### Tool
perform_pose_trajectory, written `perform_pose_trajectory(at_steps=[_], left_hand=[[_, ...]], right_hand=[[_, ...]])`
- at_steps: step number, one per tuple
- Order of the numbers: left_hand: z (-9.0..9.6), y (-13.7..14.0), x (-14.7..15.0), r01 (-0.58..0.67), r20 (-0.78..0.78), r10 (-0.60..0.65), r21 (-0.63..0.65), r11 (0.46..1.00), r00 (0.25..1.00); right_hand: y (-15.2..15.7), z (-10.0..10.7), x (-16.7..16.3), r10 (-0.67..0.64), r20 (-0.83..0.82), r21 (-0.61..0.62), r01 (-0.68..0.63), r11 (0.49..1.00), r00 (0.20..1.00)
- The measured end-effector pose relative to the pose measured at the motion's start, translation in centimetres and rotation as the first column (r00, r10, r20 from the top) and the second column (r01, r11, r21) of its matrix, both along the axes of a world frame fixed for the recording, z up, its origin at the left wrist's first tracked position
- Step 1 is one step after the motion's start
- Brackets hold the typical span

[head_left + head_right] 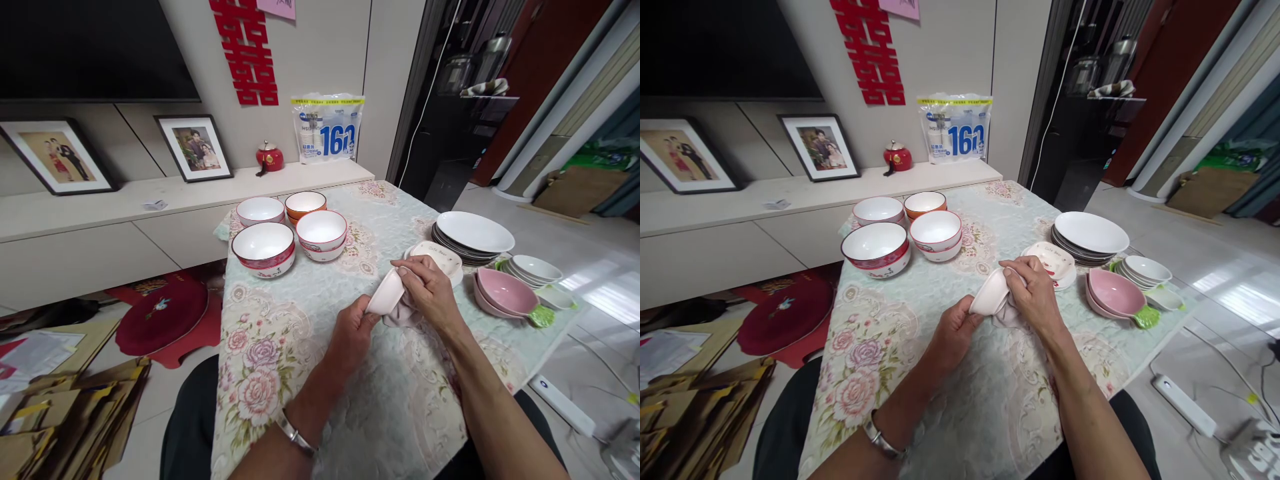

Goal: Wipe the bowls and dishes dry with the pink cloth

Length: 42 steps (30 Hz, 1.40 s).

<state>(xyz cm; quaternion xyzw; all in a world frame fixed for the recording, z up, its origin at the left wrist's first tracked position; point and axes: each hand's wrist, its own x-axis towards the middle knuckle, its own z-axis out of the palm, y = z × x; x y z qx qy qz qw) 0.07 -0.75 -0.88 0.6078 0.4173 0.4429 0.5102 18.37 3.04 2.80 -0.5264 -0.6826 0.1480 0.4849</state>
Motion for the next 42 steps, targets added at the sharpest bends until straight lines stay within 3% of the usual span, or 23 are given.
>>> perform_pose_trajectory(at_steps=[6, 10, 12, 16, 18, 24, 26, 28, 30, 33, 36, 39, 42], left_hand=[[1.0, -0.5, -0.1, -0.030, -0.016, 0.031, 0.062, 0.998, 0.999], [1.1, -0.5, -0.2, -0.083, 0.060, 0.079, 0.056, 0.995, 0.995], [1.1, -0.4, -0.2, -0.078, 0.080, 0.076, 0.024, 0.997, 0.994], [1.0, -0.4, -0.2, -0.081, 0.085, 0.084, -0.037, 0.996, 0.993], [0.9, -0.4, -0.1, -0.098, 0.188, 0.115, -0.095, 0.991, 0.975], [0.9, -0.1, 0.1, -0.140, 0.424, 0.238, -0.250, 0.958, 0.874], [1.2, 0.0, 0.1, -0.127, 0.503, 0.290, -0.333, 0.934, 0.814], [1.4, 0.0, 0.1, -0.112, 0.559, 0.348, -0.412, 0.904, 0.753], [1.5, 0.1, 0.0, -0.111, 0.574, 0.378, -0.445, 0.889, 0.726], [1.5, 0.1, -0.1, -0.096, 0.586, 0.360, -0.432, 0.897, 0.726], [1.4, 0.1, 0.0, -0.060, 0.595, 0.312, -0.404, 0.913, 0.740], [1.3, -0.1, 0.3, -0.040, 0.589, 0.289, -0.397, 0.917, 0.755], [1.1, -0.1, 0.6, -0.055, 0.581, 0.301, -0.402, 0.914, 0.756]], right_hand=[[-2.3, 1.9, -2.7, 0.115, 0.207, 0.208, -0.159, 0.965, 0.971], [-3.0, 2.1, -3.9, 0.271, 0.330, 0.167, -0.339, 0.926, 0.904], [-2.5, 1.7, -3.5, 0.238, 0.296, 0.172, -0.297, 0.939, 0.925], [-1.3, 0.7, -2.2, 0.023, 0.173, 0.184, -0.055, 0.981, 0.985], [-1.3, 0.5, -2.3, 0.023, 0.153, 0.175, -0.050, 0.983, 0.988], [-2.4, 0.3, -4.6, 0.347, 0.193, 0.108, -0.371, 0.922, 0.918], [-1.9, -0.4, -4.3, 0.288, 0.170, 0.084, -0.305, 0.949, 0.943], [-1.4, -1.1, -3.5, 0.142, 0.160, 0.051, -0.152, 0.987, 0.977], [-1.1, -1.4, -3.0, 0.069, 0.183, -0.008, -0.068, 0.998, 0.981], [-1.5, -0.8, -3.1, 0.203, 0.196, -0.065, -0.194, 0.979, 0.959], [-1.8, -0.1, -3.6, 0.308, 0.157, 0.008, -0.314, 0.950, 0.938], [-1.4, -0.3, -3.4, 0.181, 0.156, 0.112, -0.200, 0.973, 0.971], [-1.2, -0.5, -2.8, 0.051, 0.244, 0.077, -0.072, 0.994, 0.968]])
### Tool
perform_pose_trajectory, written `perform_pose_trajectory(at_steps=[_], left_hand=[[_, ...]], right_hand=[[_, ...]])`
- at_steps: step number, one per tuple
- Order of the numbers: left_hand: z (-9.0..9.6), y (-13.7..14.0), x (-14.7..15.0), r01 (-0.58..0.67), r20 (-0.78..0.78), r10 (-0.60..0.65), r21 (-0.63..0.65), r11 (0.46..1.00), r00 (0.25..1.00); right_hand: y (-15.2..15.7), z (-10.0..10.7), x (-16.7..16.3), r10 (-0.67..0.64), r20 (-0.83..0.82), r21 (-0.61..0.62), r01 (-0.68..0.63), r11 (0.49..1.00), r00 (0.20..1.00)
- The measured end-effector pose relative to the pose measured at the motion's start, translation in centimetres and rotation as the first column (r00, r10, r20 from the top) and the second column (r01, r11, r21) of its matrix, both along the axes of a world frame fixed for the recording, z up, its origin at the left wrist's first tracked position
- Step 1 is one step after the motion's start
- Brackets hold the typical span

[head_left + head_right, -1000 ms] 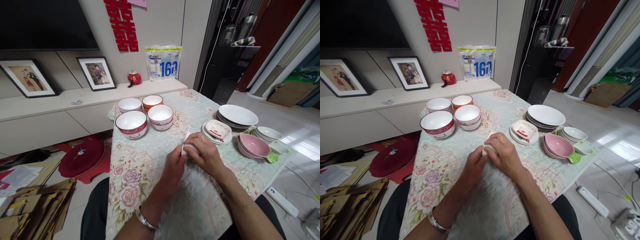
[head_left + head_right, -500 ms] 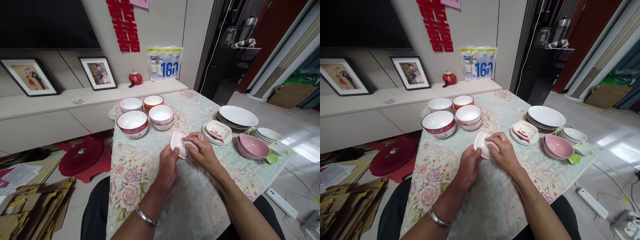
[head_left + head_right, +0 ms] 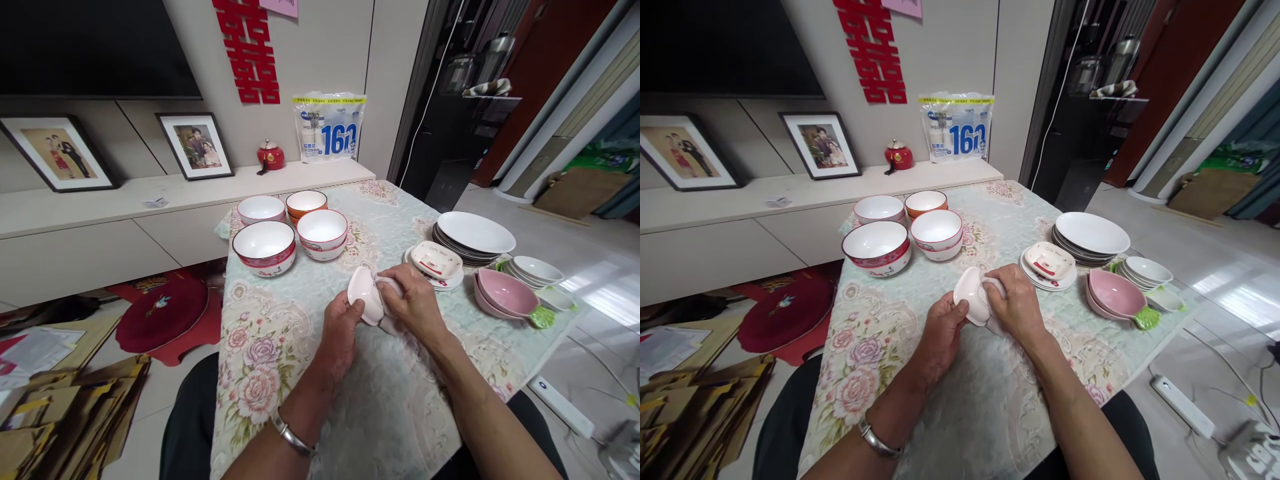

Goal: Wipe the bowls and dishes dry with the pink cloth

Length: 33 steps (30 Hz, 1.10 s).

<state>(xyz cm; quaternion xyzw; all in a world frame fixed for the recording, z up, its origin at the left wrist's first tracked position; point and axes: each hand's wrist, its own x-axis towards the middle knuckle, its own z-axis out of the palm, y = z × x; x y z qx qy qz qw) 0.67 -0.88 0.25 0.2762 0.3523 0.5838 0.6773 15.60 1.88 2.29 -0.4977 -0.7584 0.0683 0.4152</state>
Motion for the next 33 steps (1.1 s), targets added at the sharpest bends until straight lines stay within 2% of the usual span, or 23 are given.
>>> perform_pose_trajectory(at_steps=[3, 6, 8, 10, 12, 14, 16, 18, 20, 22, 25, 28, 30, 33], left_hand=[[0.0, 0.0, 0.0, -0.023, 0.007, 0.023, 0.004, 1.000, 1.000], [0.0, -0.1, -0.1, -0.014, 0.015, 0.013, 0.023, 1.000, 1.000], [0.1, -0.1, 0.0, -0.004, 0.013, 0.003, 0.022, 1.000, 1.000], [0.1, -0.1, 0.0, -0.008, 0.007, 0.008, 0.009, 1.000, 1.000], [0.0, 0.0, 0.1, -0.020, 0.000, 0.020, 0.000, 1.000, 1.000], [-0.1, 0.0, 0.1, -0.025, -0.002, 0.025, 0.004, 1.000, 1.000], [-0.1, 0.0, 0.0, -0.026, -0.002, 0.026, 0.016, 1.000, 1.000], [-0.1, 0.0, 0.0, -0.021, 0.003, 0.021, 0.033, 0.999, 1.000], [-0.1, 0.0, 0.0, -0.015, 0.009, 0.014, 0.033, 0.999, 1.000], [-0.1, -0.1, 0.1, -0.017, 0.012, 0.017, 0.015, 1.000, 1.000], [-0.1, 0.0, 0.1, -0.033, 0.005, 0.033, 0.003, 0.999, 0.999], [-0.2, 0.0, 0.0, -0.037, 0.003, 0.037, 0.026, 0.999, 0.999], [-0.2, 0.0, -0.1, -0.031, 0.004, 0.030, 0.041, 0.999, 1.000], [-0.2, -0.1, 0.0, -0.018, -0.005, 0.018, 0.044, 0.999, 1.000]], right_hand=[[-0.5, 0.6, 0.3, 0.006, 0.118, -0.148, 0.012, 0.989, 0.993], [-0.9, 1.4, 0.1, 0.140, 0.054, -0.254, -0.123, 0.960, 0.989], [-0.7, 1.4, 0.0, 0.178, -0.051, -0.227, -0.185, 0.956, 0.983], [-0.2, 1.0, 0.2, 0.116, -0.094, -0.177, -0.131, 0.975, 0.989], [0.0, 0.8, 0.5, 0.021, -0.034, -0.172, -0.027, 0.985, 0.999], [-0.2, 1.0, 0.7, -0.017, 0.072, -0.208, 0.031, 0.978, 0.997], [-0.7, 1.5, 0.7, 0.035, 0.129, -0.269, 0.001, 0.963, 0.991], [-0.9, 1.8, 0.4, 0.116, 0.076, -0.306, -0.088, 0.948, 0.990], [-0.7, 1.6, 0.1, 0.158, -0.032, -0.261, -0.161, 0.952, 0.987], [-0.2, 1.0, 0.1, 0.115, -0.083, -0.164, -0.128, 0.978, 0.990], [0.1, 0.6, 0.3, -0.009, 0.042, -0.139, 0.014, 0.990, 0.999], [-0.7, 1.2, 0.4, -0.020, 0.207, -0.249, 0.072, 0.966, 0.978], [-1.1, 1.8, 0.1, 0.038, 0.198, -0.300, 0.024, 0.954, 0.979], [-0.9, 1.7, -0.3, 0.120, 0.024, -0.272, -0.109, 0.956, 0.993]])
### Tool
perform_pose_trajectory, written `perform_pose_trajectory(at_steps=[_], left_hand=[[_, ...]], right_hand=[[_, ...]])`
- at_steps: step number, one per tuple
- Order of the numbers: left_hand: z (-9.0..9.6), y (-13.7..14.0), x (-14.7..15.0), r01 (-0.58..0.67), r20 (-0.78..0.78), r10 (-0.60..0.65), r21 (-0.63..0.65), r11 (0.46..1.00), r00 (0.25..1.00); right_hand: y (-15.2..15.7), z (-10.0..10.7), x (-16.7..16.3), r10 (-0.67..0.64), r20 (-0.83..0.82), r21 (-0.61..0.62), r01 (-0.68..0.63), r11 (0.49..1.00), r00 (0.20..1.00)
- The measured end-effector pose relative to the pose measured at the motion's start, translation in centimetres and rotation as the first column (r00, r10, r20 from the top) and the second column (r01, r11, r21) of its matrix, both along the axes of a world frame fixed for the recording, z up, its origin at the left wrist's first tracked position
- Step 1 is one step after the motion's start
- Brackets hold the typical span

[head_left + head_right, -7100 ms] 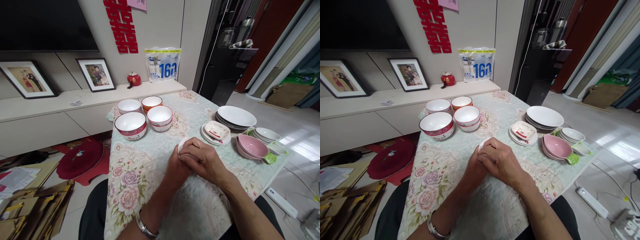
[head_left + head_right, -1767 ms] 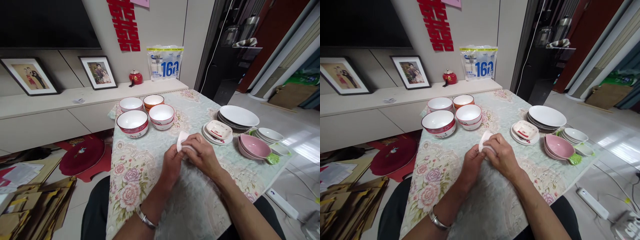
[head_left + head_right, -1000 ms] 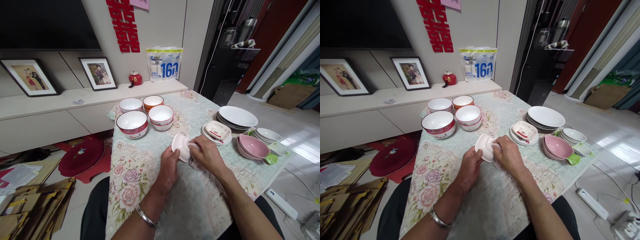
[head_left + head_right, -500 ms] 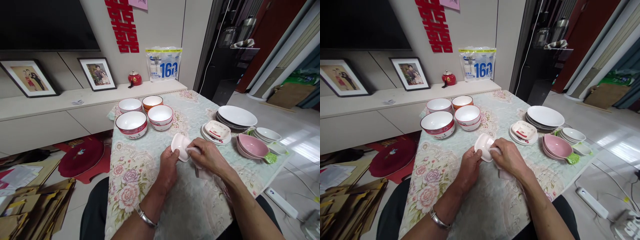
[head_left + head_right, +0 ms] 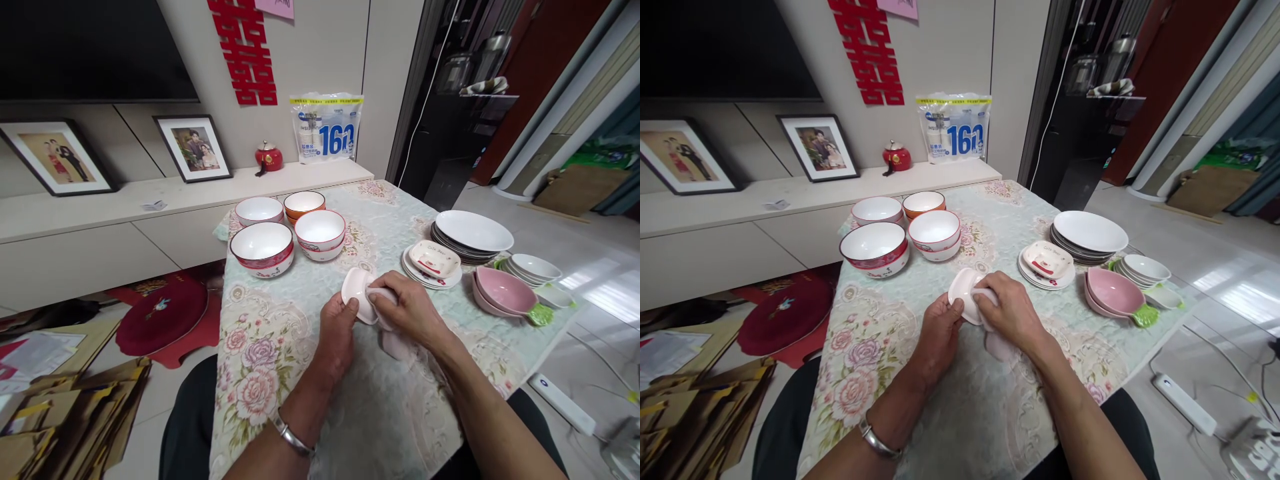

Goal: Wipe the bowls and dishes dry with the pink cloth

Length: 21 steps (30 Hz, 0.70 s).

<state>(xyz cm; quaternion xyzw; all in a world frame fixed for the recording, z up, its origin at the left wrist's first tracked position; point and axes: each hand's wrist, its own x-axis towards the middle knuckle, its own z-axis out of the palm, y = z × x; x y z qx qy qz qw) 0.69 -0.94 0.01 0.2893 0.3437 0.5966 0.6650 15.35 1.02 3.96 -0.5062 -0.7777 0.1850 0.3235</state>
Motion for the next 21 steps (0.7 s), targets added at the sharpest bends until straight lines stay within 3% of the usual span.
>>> perform_pose_trajectory(at_steps=[3, 6, 9, 11, 13, 15, 17, 18, 21], left_hand=[[-0.1, 0.0, 0.1, -0.012, -0.046, 0.012, -0.008, 1.000, 0.999], [-0.3, 0.2, 0.0, -0.045, -0.224, 0.058, 0.060, 0.997, 0.973], [-0.2, 0.3, -0.7, -0.082, -0.375, 0.130, 0.142, 0.986, 0.918], [0.0, 0.2, -1.2, -0.092, -0.449, 0.169, 0.187, 0.978, 0.878], [0.1, 0.1, -1.5, -0.078, -0.547, 0.202, 0.242, 0.967, 0.812], [0.0, 0.0, -1.7, 0.019, -0.722, 0.318, 0.416, 0.909, 0.614], [-0.3, 0.1, -1.7, 0.224, -0.790, 0.520, 0.599, 0.769, 0.325], [-0.6, 0.2, -1.7, 0.319, -0.766, 0.603, 0.642, 0.697, 0.223], [-1.3, 0.5, -1.6, 0.435, -0.722, 0.674, 0.662, 0.610, 0.154]], right_hand=[[0.9, -0.8, 0.1, -0.053, -0.099, 0.058, 0.058, 0.997, 0.994], [1.2, -1.2, 0.6, -0.135, -0.020, 0.047, 0.136, 0.990, 0.991], [1.1, -1.2, 1.1, -0.114, -0.041, -0.121, 0.109, 0.987, 0.993], [1.3, -1.5, 1.4, -0.152, -0.225, -0.269, 0.088, 0.959, 0.962], [1.6, -2.0, 1.4, -0.275, -0.465, -0.402, 0.075, 0.912, 0.841], [2.0, -2.4, 1.3, -0.387, -0.647, -0.513, 0.000, 0.858, 0.657], [2.1, -2.6, 1.1, -0.455, -0.731, -0.584, -0.122, 0.803, 0.509], [2.1, -2.6, 1.0, -0.475, -0.745, -0.604, -0.170, 0.779, 0.469], [1.9, -2.6, 1.0, -0.474, -0.740, -0.622, -0.218, 0.752, 0.478]])
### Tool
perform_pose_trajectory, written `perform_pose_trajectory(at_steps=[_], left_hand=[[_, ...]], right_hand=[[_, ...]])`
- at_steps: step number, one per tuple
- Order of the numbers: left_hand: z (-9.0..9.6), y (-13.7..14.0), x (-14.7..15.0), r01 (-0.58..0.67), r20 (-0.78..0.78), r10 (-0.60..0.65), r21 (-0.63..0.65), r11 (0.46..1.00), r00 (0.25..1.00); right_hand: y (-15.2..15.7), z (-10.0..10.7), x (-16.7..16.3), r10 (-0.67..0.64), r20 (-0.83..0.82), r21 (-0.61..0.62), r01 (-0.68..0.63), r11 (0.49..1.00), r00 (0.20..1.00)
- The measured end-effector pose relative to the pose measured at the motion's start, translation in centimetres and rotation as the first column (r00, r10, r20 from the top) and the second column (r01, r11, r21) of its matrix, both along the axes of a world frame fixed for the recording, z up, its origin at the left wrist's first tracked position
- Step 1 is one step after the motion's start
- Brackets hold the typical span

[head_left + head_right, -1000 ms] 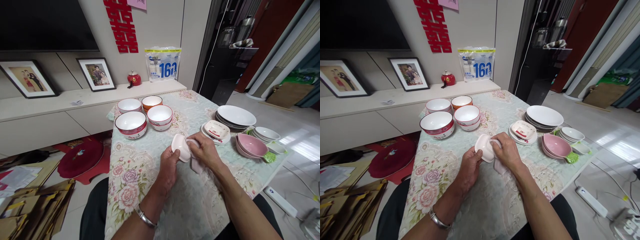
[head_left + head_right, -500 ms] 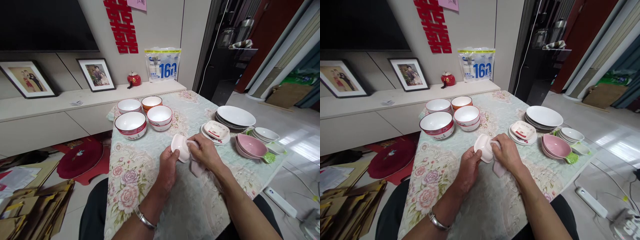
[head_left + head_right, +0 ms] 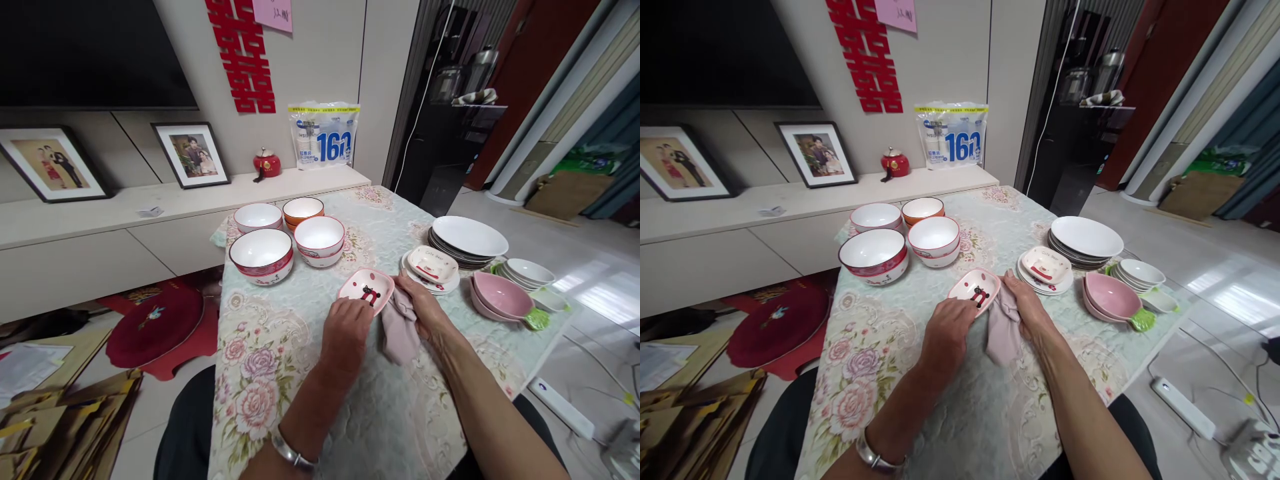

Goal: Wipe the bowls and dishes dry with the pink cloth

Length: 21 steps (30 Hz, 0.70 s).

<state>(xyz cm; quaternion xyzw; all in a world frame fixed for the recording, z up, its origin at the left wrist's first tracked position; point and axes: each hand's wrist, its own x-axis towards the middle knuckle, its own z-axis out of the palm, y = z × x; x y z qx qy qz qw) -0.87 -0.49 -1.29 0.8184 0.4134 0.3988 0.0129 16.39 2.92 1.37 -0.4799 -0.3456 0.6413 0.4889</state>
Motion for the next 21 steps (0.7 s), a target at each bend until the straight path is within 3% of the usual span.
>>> perform_pose_trajectory(at_steps=[3, 6, 8, 10, 13, 15, 17, 19, 21], left_hand=[[-0.6, 0.1, 0.0, 0.051, -0.044, -0.050, 0.012, 0.999, 0.998], [-1.2, 0.1, 0.1, 0.040, 0.003, -0.040, -0.018, 0.999, 0.999], [-1.3, -0.1, 0.2, 0.006, 0.160, 0.010, -0.097, 0.995, 0.987], [-1.1, -0.2, 0.4, 0.005, 0.387, 0.083, -0.223, 0.975, 0.918], [-0.1, -0.3, 0.8, 0.148, 0.710, 0.254, -0.451, 0.880, 0.657], [0.7, -0.4, 1.1, 0.377, 0.818, 0.400, -0.554, 0.742, 0.414], [1.5, -0.4, 1.4, 0.613, 0.820, 0.532, -0.536, 0.581, 0.213], [2.1, -0.3, 1.5, 0.744, 0.777, 0.621, -0.476, 0.469, 0.105], [2.3, 0.0, 1.4, 0.805, 0.746, 0.664, -0.426, 0.413, 0.054]], right_hand=[[-0.1, -0.3, 0.2, 0.049, 0.175, 0.054, -0.060, 0.997, 0.983], [0.0, -0.8, 0.2, 0.010, 0.307, 0.076, -0.035, 0.997, 0.952], [0.1, -1.1, 0.2, -0.027, 0.305, 0.068, 0.006, 0.998, 0.952], [0.0, -1.2, 0.1, -0.058, 0.279, 0.048, 0.047, 0.998, 0.959], [-0.2, -1.0, -0.1, -0.101, 0.199, 0.019, 0.099, 0.995, 0.975], [-0.3, -0.9, -0.2, -0.105, 0.123, 0.010, 0.105, 0.994, 0.987], [-0.4, -0.9, -0.5, -0.078, 0.069, 0.012, 0.078, 0.997, 0.995], [-0.6, -0.9, -0.8, -0.020, 0.065, 0.034, 0.018, 0.999, 0.998], [-0.7, -1.0, -1.0, 0.037, 0.077, 0.067, -0.043, 0.997, 0.996]])
